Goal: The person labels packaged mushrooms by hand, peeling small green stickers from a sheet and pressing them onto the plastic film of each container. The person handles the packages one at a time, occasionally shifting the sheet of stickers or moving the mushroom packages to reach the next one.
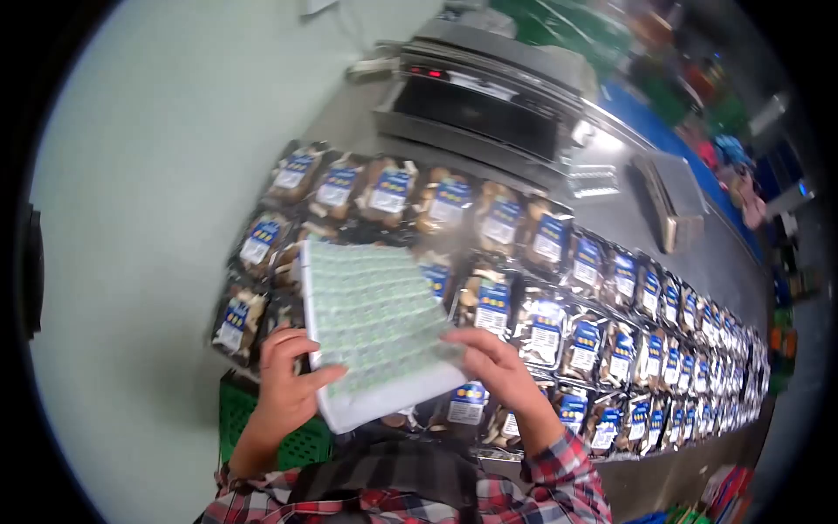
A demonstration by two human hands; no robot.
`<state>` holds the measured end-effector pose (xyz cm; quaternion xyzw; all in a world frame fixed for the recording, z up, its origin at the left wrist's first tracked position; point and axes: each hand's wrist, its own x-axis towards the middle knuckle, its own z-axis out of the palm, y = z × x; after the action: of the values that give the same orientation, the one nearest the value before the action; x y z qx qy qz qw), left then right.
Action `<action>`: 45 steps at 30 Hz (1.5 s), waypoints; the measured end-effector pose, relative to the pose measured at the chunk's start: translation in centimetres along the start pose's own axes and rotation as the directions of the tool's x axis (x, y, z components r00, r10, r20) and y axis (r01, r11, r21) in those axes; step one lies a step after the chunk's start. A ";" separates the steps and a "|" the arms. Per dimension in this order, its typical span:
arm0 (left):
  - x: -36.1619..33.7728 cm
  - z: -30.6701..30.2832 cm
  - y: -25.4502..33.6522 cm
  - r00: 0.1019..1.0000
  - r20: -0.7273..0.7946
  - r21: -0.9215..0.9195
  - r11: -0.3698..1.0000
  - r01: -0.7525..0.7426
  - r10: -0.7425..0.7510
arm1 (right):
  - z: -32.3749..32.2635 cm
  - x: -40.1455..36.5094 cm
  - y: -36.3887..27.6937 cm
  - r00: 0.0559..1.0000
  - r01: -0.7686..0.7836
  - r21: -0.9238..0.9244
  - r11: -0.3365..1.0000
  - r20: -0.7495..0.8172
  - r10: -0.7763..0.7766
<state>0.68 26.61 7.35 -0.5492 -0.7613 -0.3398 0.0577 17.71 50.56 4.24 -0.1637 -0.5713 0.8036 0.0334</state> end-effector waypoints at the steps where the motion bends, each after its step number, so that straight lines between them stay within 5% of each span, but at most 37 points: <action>1: -0.6 0.5 -0.2 0.999 -0.025 0.095 0.995 -0.023 0.026 | 0.9 -0.6 0.2 0.997 0.046 -0.072 0.996 -0.063 -0.050; 3: -2.5 0.7 -0.9 0.989 0.116 -0.023 0.996 0.091 -0.088 | 1.9 -1.4 1.2 0.985 0.007 -0.031 0.999 -0.170 -0.012; 4: -3.3 1.0 -0.8 0.946 0.157 -0.307 0.896 0.321 -0.285 | 2.4 -1.5 1.5 0.978 0.019 -0.051 0.998 -0.206 -0.029; 6: -5.6 2.1 -1.5 0.759 0.361 -0.697 0.384 0.605 -0.541 | 3.4 -1.6 1.6 0.958 0.078 -0.138 0.987 -0.265 -0.112; 9: -7.3 3.1 -2.4 0.710 0.501 -0.860 -0.197 0.470 -0.494 | 3.4 -1.7 2.5 0.948 0.058 -0.321 0.945 -0.280 -0.153; 10: -7.8 3.6 -2.1 0.707 0.496 -0.862 -0.190 0.470 -0.504 | 4.3 -1.7 2.9 0.932 0.061 -0.282 0.957 -0.329 -0.156; 11: -7.9 4.2 -1.7 0.589 0.579 -0.808 -0.301 0.506 -0.564 | 5.4 -1.4 3.0 0.913 0.067 -0.242 0.968 -0.376 -0.157; 17: -9.5 6.4 -0.4 0.617 0.537 -0.795 -0.099 0.599 -0.575 | 5.8 -2.5 4.9 0.939 -0.110 -0.312 0.944 -0.344 -0.005; 19: -9.3 6.8 0.3 0.580 0.510 -0.816 -0.146 0.559 -0.635 | 6.0 -3.0 4.1 0.941 -0.126 -0.269 0.955 -0.337 0.029; 23: -8.0 6.8 1.7 0.668 0.340 -0.940 -0.235 0.246 -0.662 | 5.8 -4.1 2.7 0.929 0.127 -0.287 0.949 -0.301 -0.216; 25: -5.4 6.0 3.2 0.726 0.297 -0.955 -0.208 0.214 -0.620 | 4.0 -5.3 1.9 0.912 0.106 -0.562 0.821 -0.275 -0.306; 28: -4.3 6.7 4.1 0.779 0.379 -0.896 0.010 0.443 -0.500 | 2.5 -7.4 -1.5 0.856 0.143 -0.860 0.491 -0.142 -0.498; 29: -3.8 7.3 4.5 0.771 0.418 -0.846 0.103 0.523 -0.481 | 1.4 -8.2 -2.0 0.860 0.120 -0.872 0.474 -0.148 -0.489; 31: -1.9 8.2 6.8 0.795 0.343 -0.797 0.293 0.528 -0.501 | -1.2 -9.6 -2.3 0.864 0.106 -0.835 0.541 -0.192 -0.465; 33: -0.7 9.0 8.7 0.784 0.339 -0.774 0.320 0.547 -0.521 | -3.5 -10.8 -2.4 0.848 0.102 -0.751 0.653 -0.278 -0.452; 36: 0.0 10.4 10.5 0.781 0.368 -0.825 0.210 0.525 -0.505 | -6.3 -11.9 -3.1 0.853 0.213 -0.776 0.594 -0.149 -0.500; 39: -0.2 11.9 12.0 0.746 0.319 -0.867 0.137 0.479 -0.585 | -8.8 -12.5 -2.6 0.854 0.339 -0.665 0.665 -0.080 -0.515; 42: 1.1 11.6 15.5 0.693 0.276 -0.900 0.075 0.430 -0.665 | -9.4 -12.3 -1.4 0.904 0.274 -0.448 0.851 -0.184 -0.387; 45: 0.2 10.9 15.5 0.672 0.325 -0.824 0.150 0.547 -0.665 | -9.2 -11.8 -2.2 0.860 0.355 -0.658 0.664 -0.050 -0.508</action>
<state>17.29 35.70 6.21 -0.1203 -0.6177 -0.7031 -0.3312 31.36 56.87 6.27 -0.1159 -0.8198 0.5101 0.2333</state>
